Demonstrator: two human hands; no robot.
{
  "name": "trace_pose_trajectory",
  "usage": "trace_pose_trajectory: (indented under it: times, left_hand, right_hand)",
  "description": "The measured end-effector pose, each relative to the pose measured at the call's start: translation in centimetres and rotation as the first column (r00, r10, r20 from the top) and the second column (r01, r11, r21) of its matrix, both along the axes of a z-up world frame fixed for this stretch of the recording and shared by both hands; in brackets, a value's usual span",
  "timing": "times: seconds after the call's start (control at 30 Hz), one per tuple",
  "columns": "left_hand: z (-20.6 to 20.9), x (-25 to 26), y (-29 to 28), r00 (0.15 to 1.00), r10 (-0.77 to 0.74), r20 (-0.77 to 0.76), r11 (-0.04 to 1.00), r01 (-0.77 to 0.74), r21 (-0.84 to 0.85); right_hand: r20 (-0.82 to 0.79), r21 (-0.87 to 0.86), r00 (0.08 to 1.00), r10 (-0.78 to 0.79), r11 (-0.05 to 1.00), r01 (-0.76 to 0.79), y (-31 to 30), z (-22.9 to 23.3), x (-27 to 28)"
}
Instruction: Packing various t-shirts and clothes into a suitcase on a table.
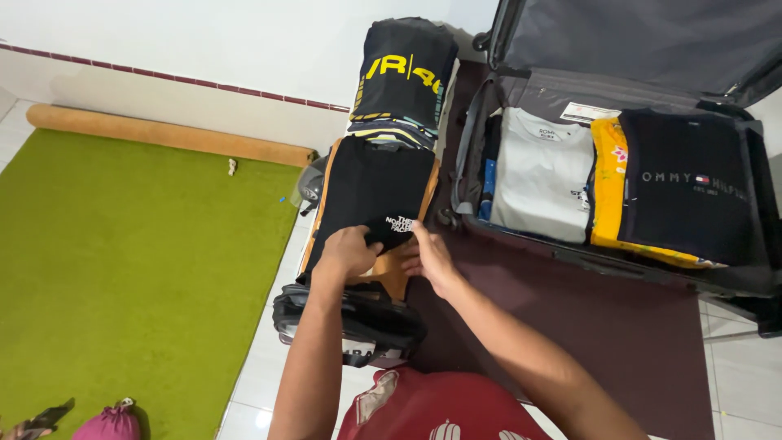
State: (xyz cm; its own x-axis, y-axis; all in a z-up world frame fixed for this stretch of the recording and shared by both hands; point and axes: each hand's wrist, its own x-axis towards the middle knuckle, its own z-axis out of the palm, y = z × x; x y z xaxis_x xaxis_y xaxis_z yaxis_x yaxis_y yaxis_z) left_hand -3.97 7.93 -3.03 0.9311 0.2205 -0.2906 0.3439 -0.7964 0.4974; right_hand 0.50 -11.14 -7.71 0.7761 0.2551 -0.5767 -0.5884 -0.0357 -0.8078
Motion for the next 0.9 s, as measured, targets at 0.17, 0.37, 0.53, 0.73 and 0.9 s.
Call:
trace_pose_trajectory:
  times: [0.17, 0.37, 0.53, 0.73, 0.9]
  left_hand:
    - [0.6, -0.1, 0.3, 0.999, -0.001, -0.052, 0.999, 0.000, -0.034]
    - [-0.7, -0.9, 1.1, 0.999, -0.018, 0.032, 0.998, 0.020, -0.064]
    - [2.8, -2.2, 0.4, 0.998, -0.056, 0.010, 0.987, 0.057, -0.148]
    - [3.9, -3.0, -1.2, 0.984, -0.116, 0.138, 0.984, 0.132, -0.116]
    - [4.7, -3.1, -2.1, 0.931, -0.153, 0.331, 0.953, 0.227, -0.200]
  right_hand:
    - [-0.078, 0.203, 0.993, 0.090, 0.976, -0.072, 1.0, 0.1, 0.6]
    - [-0.017, 0.205, 0.992, 0.122, 0.972, -0.116, 1.9, 0.3, 1.3]
    - [0.105, 0.058, 0.987, 0.123, 0.990, -0.130, 2.4, -0.1, 1.4]
    - [0.359, -0.029, 0.917, 0.172, 0.984, -0.173, 1.8, 0.3, 1.7]
    - [0.394, 0.043, 0.919, -0.027, 0.999, 0.011, 1.3, 0.0, 3.0]
